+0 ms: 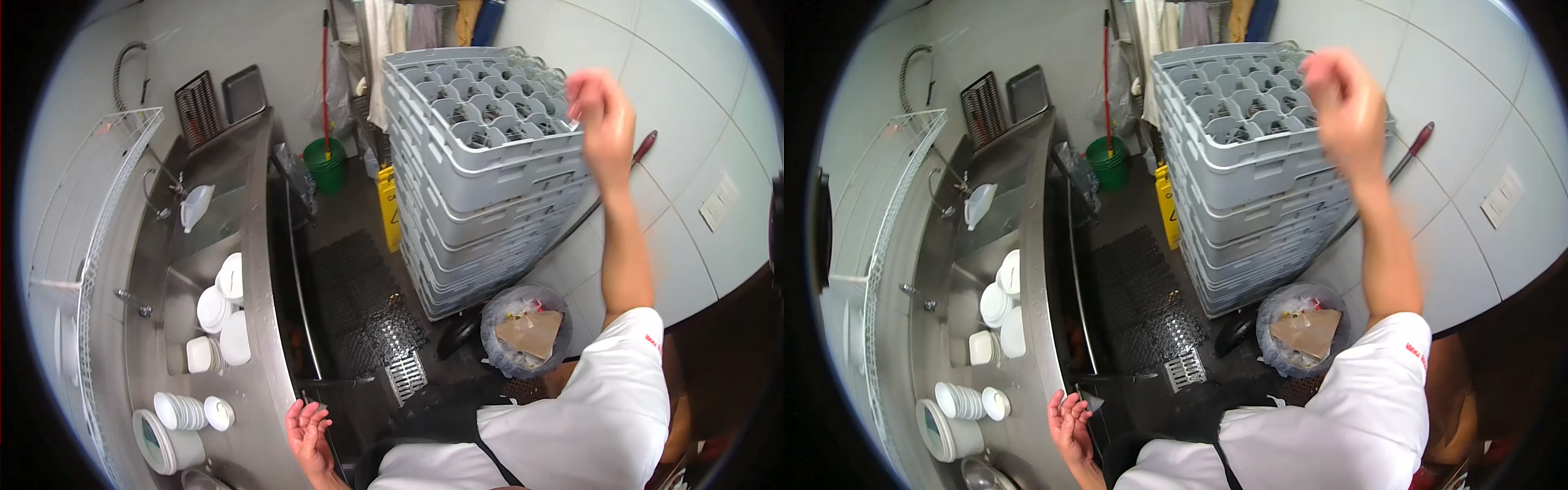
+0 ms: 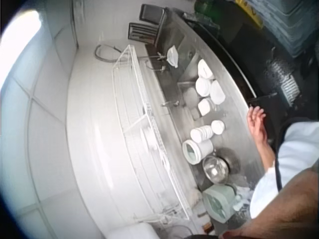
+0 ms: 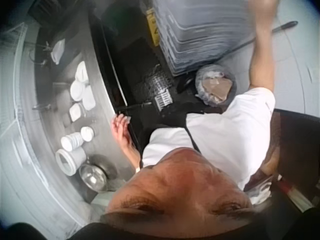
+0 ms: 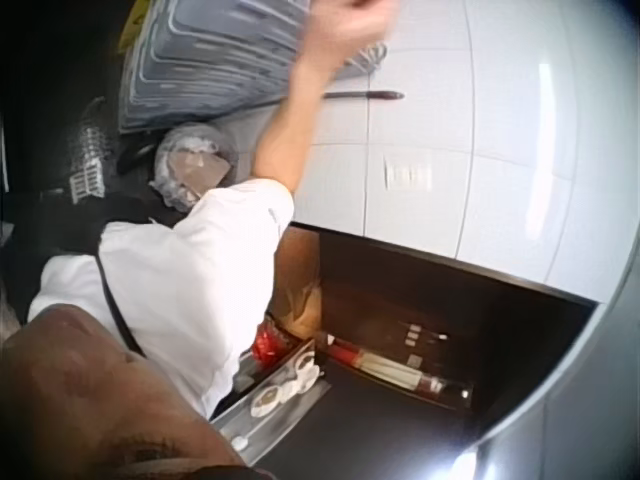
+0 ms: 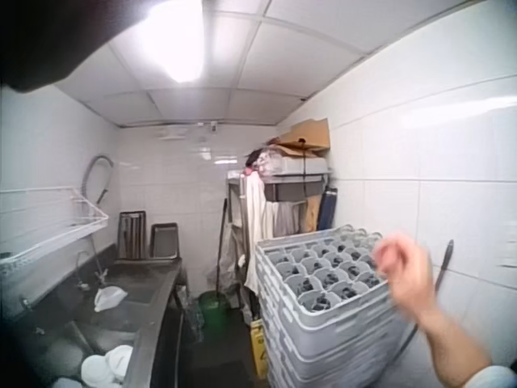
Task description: The person places glasses into a rack, rinses them under a faucet, and then uses a sponge to scrub bowls and plates in a sink.
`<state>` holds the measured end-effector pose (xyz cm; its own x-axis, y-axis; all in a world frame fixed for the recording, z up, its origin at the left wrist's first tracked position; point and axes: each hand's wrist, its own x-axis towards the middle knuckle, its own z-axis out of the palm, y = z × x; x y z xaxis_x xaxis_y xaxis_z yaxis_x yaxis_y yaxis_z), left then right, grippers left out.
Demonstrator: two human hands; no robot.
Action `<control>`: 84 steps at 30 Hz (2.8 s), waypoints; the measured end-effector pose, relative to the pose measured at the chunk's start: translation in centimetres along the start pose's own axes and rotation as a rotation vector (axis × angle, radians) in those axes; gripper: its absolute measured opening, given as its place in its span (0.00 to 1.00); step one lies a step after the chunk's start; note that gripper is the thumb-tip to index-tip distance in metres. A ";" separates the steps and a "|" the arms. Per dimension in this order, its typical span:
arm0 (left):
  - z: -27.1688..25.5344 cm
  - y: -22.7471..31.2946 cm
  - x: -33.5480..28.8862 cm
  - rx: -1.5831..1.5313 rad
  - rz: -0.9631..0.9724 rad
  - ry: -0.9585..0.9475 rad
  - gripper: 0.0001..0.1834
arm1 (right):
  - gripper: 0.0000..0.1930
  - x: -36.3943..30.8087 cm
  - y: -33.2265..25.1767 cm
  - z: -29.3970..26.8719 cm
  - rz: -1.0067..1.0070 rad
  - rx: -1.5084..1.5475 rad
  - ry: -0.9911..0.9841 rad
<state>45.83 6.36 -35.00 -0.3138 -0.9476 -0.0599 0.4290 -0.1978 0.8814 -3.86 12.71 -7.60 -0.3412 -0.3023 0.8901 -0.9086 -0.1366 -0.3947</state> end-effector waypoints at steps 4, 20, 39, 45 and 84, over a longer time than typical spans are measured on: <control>-0.9 0.8 -4.3 0.034 0.062 0.200 0.29 | 0.28 -11.6 -5.3 9.4 -0.393 0.365 -0.437; 1.9 -2.7 -35.5 0.115 0.269 1.447 0.22 | 0.42 -35.5 -24.6 22.9 -0.772 1.215 -1.575; -41.5 1.9 -50.9 0.994 -0.124 1.869 0.23 | 0.16 -48.5 -48.7 15.8 -0.836 1.113 -1.730; -37.4 0.6 -49.7 1.029 -0.141 1.836 0.18 | 0.26 -58.6 -58.0 16.1 -0.454 1.174 -2.036; -34.1 -1.3 -59.7 0.635 0.579 2.524 0.59 | 0.27 -53.4 -45.4 20.1 0.136 1.043 -1.178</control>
<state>92.85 54.67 -48.53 0.7549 0.5531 0.3524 -0.1788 -0.3434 0.9220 60.46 16.09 -41.75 0.4194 -0.8321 0.3630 -0.1595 -0.4612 -0.8729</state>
